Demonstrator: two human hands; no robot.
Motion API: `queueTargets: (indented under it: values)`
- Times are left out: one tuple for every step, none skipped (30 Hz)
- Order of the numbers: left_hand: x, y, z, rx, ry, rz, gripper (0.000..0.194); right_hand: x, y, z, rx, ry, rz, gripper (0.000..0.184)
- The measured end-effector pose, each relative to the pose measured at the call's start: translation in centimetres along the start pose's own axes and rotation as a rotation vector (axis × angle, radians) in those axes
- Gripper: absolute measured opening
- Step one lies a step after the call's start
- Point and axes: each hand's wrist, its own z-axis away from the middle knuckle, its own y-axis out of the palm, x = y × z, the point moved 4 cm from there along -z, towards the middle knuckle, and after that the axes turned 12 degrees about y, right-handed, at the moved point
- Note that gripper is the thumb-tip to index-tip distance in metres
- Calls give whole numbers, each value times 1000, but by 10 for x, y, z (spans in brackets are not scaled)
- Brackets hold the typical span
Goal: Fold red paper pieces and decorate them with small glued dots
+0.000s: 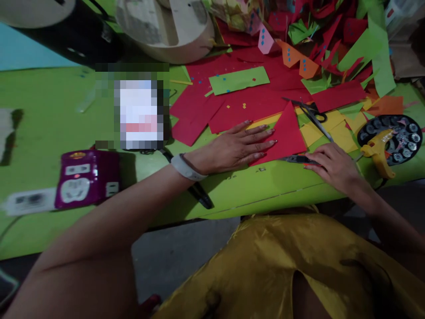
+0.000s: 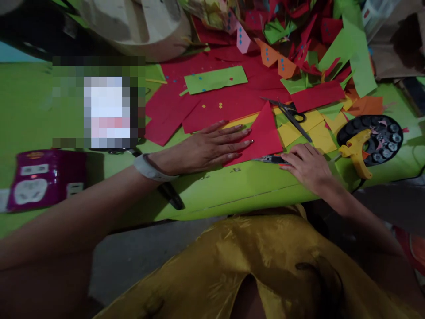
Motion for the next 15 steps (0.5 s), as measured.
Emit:
queueTargets:
  values:
    - [-1, -1, 0, 1, 7, -1, 51, -1, 0, 1, -6, 5, -17, 29]
    - [-1, -1, 0, 1, 12, -3, 51, -1, -1, 1, -17, 7, -37, 29]
    - [-1, -1, 0, 1, 16, -6, 51, -1, -1, 1, -26, 7, -57, 29]
    - [-1, -1, 0, 0, 15, -9, 51, 0, -1, 0, -34, 3, -75, 29]
    - [0, -1, 0, -3, 11, -12, 50, 2, -1, -1, -38, -2, -86, 29]
    - [0, 0, 0, -7, 6, -14, 50, 4, 0, -3, -42, -9, -93, 30]
    - [0, 0, 0, -11, 3, -17, 50, 6, -1, -4, -47, -18, -96, 30]
    - [0, 0, 0, -13, 3, -21, 50, 8, -1, -5, -54, -28, -96, 30]
    - [0, 0, 0, -11, 7, -25, 50, 9, -1, -6, -64, -38, -95, 29]
    - [0, 0, 0, -6, 10, -27, 50, 10, -2, -6, -70, -47, -94, 29]
    - [0, 0, 0, 1, 12, -27, 50, 10, -2, -6, -70, -51, -96, 29]
    - [-1, 0, -1, 6, 13, -26, 50, 11, -3, -6, -67, -53, -101, 29]
    - [-1, 0, -1, 6, 12, -23, 50, 11, -3, -6, -65, -53, -108, 28]
    - [-1, -1, -1, 5, 12, -20, 50, 12, -3, -6, -62, -51, -113, 28]
    - [-1, -1, -1, 1, 12, -18, 50, 13, -3, -7, -57, -48, -114, 28]
